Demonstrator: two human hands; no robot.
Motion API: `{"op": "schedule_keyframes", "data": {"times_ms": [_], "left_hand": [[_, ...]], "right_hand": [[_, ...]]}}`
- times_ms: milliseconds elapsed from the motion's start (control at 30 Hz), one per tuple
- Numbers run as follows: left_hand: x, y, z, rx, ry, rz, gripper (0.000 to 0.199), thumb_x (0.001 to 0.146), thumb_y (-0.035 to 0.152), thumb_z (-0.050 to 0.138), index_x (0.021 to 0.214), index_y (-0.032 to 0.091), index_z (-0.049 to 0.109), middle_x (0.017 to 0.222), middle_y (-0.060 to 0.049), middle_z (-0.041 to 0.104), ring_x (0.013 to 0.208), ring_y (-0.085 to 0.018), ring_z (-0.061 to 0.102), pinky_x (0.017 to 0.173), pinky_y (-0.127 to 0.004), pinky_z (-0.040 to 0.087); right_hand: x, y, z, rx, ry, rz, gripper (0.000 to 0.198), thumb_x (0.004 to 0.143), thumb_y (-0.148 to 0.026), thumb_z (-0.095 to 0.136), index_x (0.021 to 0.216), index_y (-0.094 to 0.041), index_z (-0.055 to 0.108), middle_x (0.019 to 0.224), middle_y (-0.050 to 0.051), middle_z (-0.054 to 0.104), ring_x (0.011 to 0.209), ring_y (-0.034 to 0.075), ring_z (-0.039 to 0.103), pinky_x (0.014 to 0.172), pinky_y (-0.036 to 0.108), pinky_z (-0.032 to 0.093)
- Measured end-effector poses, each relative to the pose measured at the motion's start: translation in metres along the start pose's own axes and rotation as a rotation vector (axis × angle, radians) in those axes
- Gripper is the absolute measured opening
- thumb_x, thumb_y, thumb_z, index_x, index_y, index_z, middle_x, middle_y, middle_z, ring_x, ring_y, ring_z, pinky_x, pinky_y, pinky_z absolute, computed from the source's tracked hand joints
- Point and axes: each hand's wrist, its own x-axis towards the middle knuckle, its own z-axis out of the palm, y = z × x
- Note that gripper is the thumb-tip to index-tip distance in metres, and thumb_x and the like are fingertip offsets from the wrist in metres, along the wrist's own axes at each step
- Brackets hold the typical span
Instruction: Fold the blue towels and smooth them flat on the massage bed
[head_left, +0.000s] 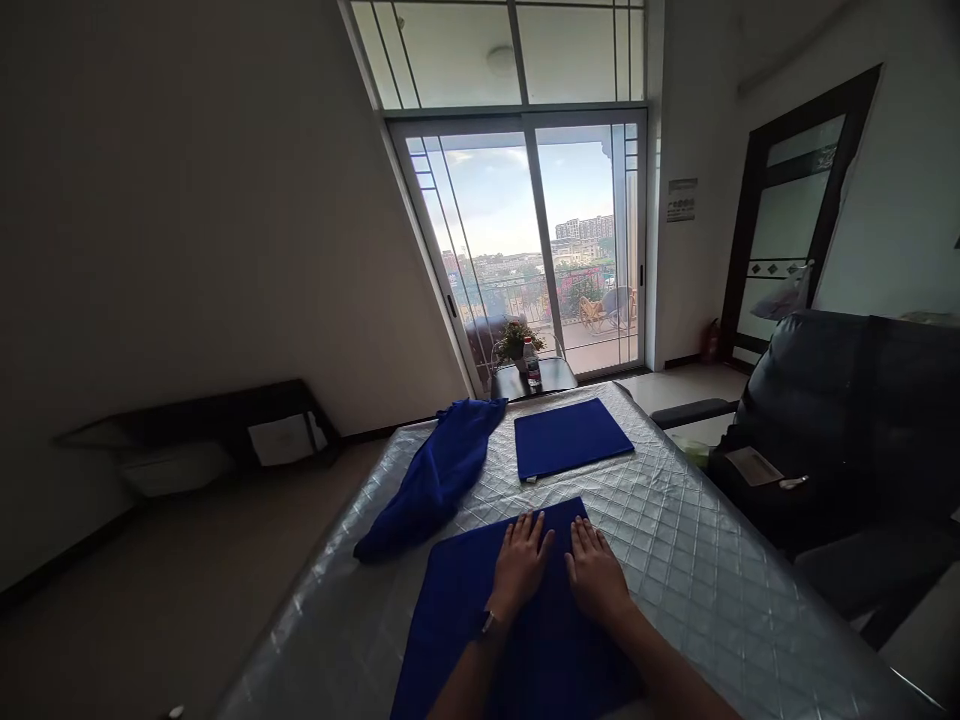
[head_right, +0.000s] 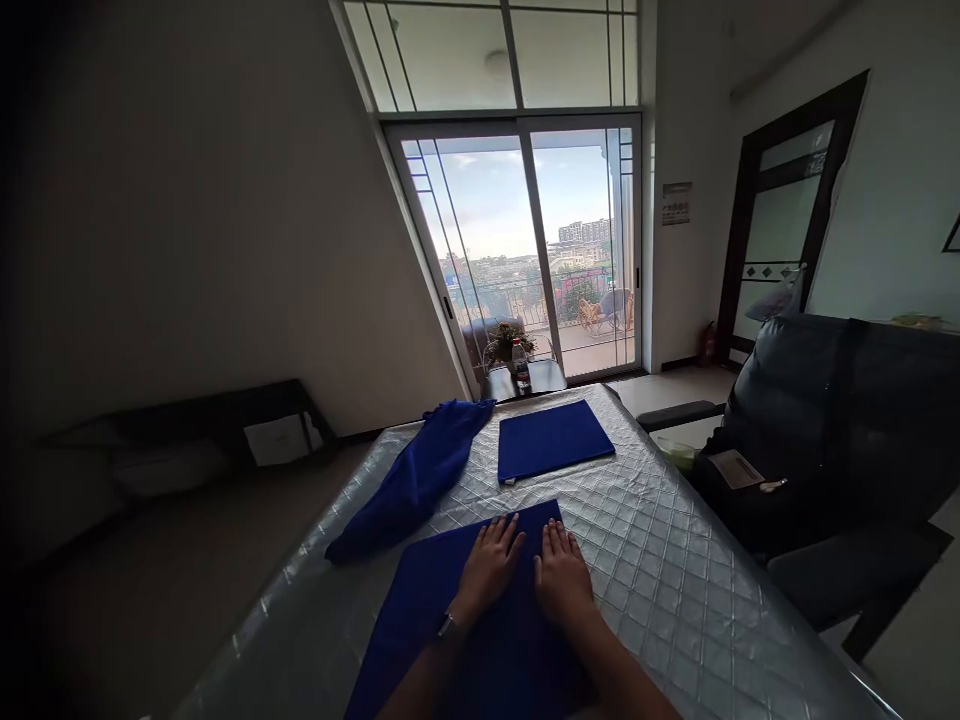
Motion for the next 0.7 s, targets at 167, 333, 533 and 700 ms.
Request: {"op": "schedule_keyframes", "data": {"times_ms": [167, 333, 533, 700], "left_hand": [[-0.011, -0.026, -0.003, 0.025, -0.035, -0.134, 0.061, 0.102, 0.05, 0.026, 0.153, 0.022, 0.04, 0.161, -0.01, 0.046, 0.152, -0.026, 0.034, 0.125, -0.051, 0.03], [-0.013, -0.024, -0.003, -0.012, -0.008, -0.171, 0.066, 0.101, 0.056, 0.021, 0.154, 0.022, 0.04, 0.162, -0.01, 0.043, 0.153, -0.026, 0.033, 0.125, -0.052, 0.029], [-0.014, -0.029, 0.003, -0.067, 0.055, -0.157, 0.067, 0.1, 0.058, 0.022, 0.153, 0.022, 0.04, 0.162, -0.011, 0.043, 0.152, -0.027, 0.035, 0.125, -0.052, 0.03], [-0.016, -0.043, 0.0, -0.086, 0.005, -0.159, 0.069, 0.1, 0.058, 0.019, 0.155, 0.021, 0.037, 0.162, -0.01, 0.044, 0.152, -0.025, 0.034, 0.126, -0.049, 0.029]], "right_hand": [[-0.003, -0.003, -0.005, -0.037, -0.052, -0.006, 0.065, 0.099, -0.037, 0.023, 0.157, -0.008, 0.031, 0.166, 0.011, 0.026, 0.156, 0.022, 0.021, 0.127, 0.042, 0.018], [0.012, -0.011, -0.007, -0.146, -0.061, -0.023, 0.063, 0.1, -0.035, 0.023, 0.156, -0.008, 0.033, 0.166, 0.013, 0.027, 0.156, 0.023, 0.02, 0.127, 0.044, 0.016], [0.05, -0.025, -0.002, -0.231, -0.043, -0.006, 0.065, 0.101, -0.037, 0.023, 0.156, -0.004, 0.03, 0.166, 0.016, 0.027, 0.156, 0.023, 0.019, 0.126, 0.043, 0.019], [0.057, -0.017, 0.012, -0.262, -0.027, 0.008, 0.064, 0.102, -0.039, 0.023, 0.158, -0.008, 0.028, 0.166, 0.014, 0.031, 0.156, 0.021, 0.021, 0.125, 0.04, 0.019]]}}
